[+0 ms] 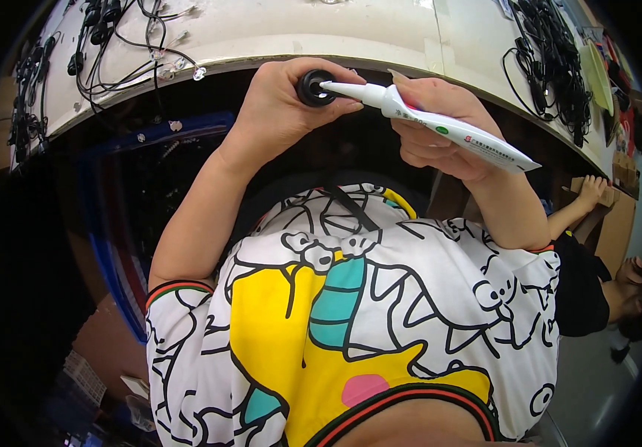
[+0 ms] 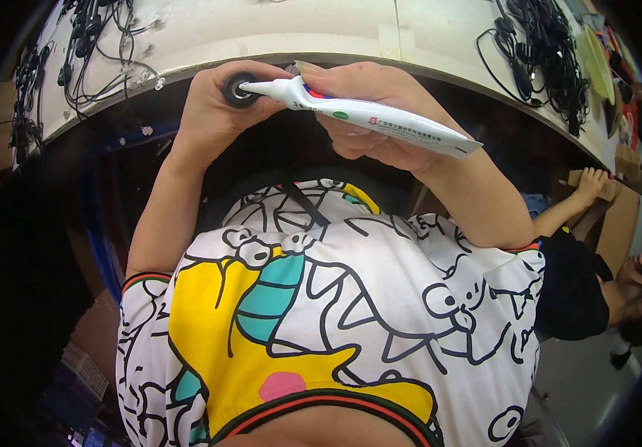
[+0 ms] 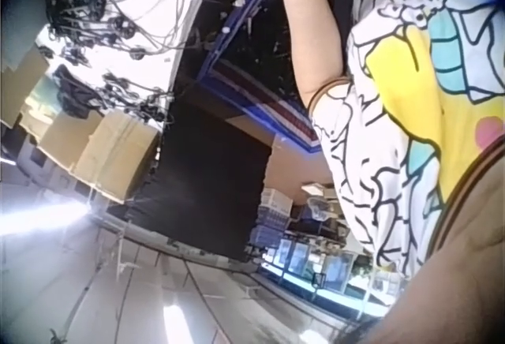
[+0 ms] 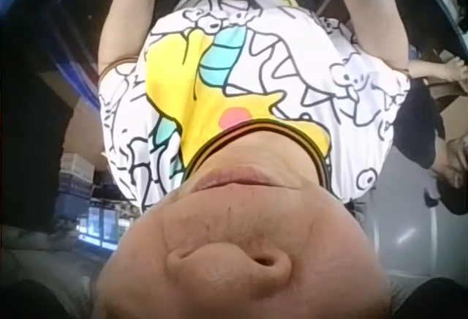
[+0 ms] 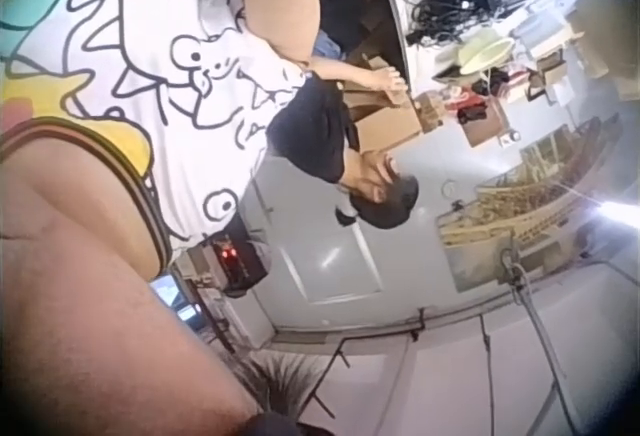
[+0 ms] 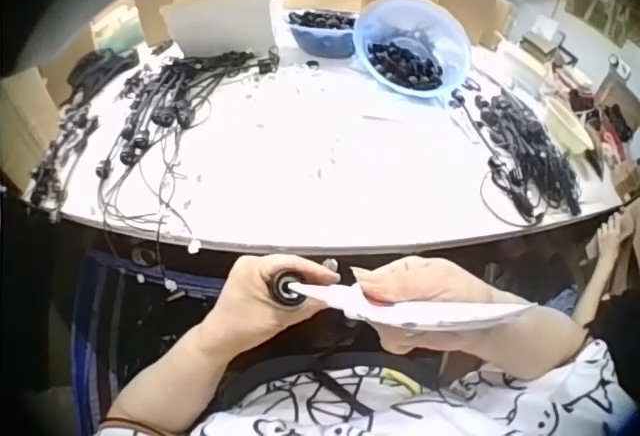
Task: The person assembles small electronic components by applying glue from a tube and inserting the components into plastic housings.
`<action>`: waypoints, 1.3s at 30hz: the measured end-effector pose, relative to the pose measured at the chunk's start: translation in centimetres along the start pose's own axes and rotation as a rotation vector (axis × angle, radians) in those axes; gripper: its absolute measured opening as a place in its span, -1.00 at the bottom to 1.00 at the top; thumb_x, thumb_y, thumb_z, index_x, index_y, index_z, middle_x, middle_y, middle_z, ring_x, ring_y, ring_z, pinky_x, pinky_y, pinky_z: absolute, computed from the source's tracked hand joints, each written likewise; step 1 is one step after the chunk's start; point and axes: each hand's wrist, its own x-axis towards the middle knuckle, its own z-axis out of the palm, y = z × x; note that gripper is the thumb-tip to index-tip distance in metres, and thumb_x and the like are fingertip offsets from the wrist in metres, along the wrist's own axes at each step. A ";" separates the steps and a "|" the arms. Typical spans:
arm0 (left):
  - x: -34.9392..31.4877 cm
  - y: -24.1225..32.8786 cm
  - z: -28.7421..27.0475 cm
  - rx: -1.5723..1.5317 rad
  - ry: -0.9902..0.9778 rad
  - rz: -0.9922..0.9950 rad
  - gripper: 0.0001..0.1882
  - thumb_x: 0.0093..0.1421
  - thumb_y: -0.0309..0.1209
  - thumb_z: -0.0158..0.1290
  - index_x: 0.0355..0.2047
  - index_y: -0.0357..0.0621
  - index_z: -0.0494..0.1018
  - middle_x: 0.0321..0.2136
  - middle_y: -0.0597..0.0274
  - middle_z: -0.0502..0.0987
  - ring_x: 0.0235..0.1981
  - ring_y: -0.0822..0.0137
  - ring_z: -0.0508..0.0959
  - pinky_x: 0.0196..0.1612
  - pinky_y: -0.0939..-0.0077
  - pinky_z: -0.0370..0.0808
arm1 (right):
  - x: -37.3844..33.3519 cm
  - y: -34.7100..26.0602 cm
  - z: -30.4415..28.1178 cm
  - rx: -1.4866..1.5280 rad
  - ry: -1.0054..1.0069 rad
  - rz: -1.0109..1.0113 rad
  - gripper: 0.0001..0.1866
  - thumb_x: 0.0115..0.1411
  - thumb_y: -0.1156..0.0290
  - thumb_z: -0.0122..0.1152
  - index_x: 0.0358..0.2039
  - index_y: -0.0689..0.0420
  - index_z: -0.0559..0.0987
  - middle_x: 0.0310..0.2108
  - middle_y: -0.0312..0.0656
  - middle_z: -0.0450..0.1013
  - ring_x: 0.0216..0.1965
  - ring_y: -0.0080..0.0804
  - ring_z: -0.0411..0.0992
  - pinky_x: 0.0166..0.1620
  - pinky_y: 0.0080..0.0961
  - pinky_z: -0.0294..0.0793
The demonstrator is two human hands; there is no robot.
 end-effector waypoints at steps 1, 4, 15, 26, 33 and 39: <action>-0.1 0.1 0.1 -0.005 -0.008 -0.007 -0.80 -0.07 -0.55 0.18 -0.37 -0.24 0.50 -0.49 0.30 0.53 -0.47 0.53 0.48 -0.37 0.73 0.43 | 0.0 0.0 0.1 0.004 0.008 0.007 -0.66 0.30 0.25 -0.27 -0.49 0.20 0.36 -0.86 -0.40 0.19 -0.89 -0.75 0.03 -0.77 -0.76 0.02; -0.2 0.4 0.3 0.009 -0.019 -0.006 -0.80 -0.07 -0.55 0.18 -0.37 -0.23 0.50 -0.47 0.28 0.54 -0.46 0.51 0.49 -0.35 0.70 0.44 | -0.1 0.4 -0.2 0.022 0.008 0.005 -0.69 0.27 0.27 -0.18 -0.48 0.21 0.39 -0.83 -0.41 0.19 -0.87 -0.76 0.04 -0.77 -0.80 -0.01; 1.0 -1.1 0.7 0.099 0.052 0.227 -0.69 -0.17 -0.65 0.16 -0.34 -0.15 0.50 -0.34 0.21 0.49 -0.26 0.31 0.49 -0.17 0.58 0.41 | -0.5 -1.4 -0.4 -0.195 0.054 0.079 -0.70 0.12 0.19 0.11 -0.44 0.21 0.52 -0.68 -0.35 0.34 -0.76 -0.77 0.20 -0.72 -0.85 0.07; 2.4 0.8 -0.5 -0.391 -0.074 -0.245 -0.64 0.00 -0.49 0.07 -0.16 -0.25 0.29 -0.39 0.34 0.35 -0.42 0.57 0.30 -0.34 0.75 0.26 | 0.8 -6.3 -4.6 -0.691 0.286 -0.433 -0.74 0.17 0.22 0.01 -0.45 0.16 0.49 -0.62 -0.43 0.35 -0.62 -0.78 0.24 -0.55 -0.80 0.21; 3.1 1.8 0.7 -0.545 -0.092 -0.122 -0.62 0.07 -0.55 -0.05 -0.06 -0.23 0.24 -0.45 0.30 0.34 -0.48 0.53 0.30 -0.41 0.72 0.26 | 5.9 -12.3 -13.6 -1.129 0.756 -0.578 -0.68 0.17 0.16 0.00 -0.49 0.18 0.48 -0.65 -0.40 0.33 -0.60 -0.69 0.23 -0.52 -0.68 0.21; 3.5 1.1 0.3 -0.490 -0.021 -0.122 -0.46 0.07 -0.47 0.02 0.08 -0.15 0.16 -0.52 0.32 0.34 -0.54 0.56 0.26 -0.48 0.76 0.21 | 5.8 -12.0 -9.6 -1.755 0.917 -0.861 -0.67 0.15 0.16 0.00 -0.48 0.20 0.48 -0.64 -0.28 0.38 -0.57 -0.46 0.33 -0.44 -0.58 0.30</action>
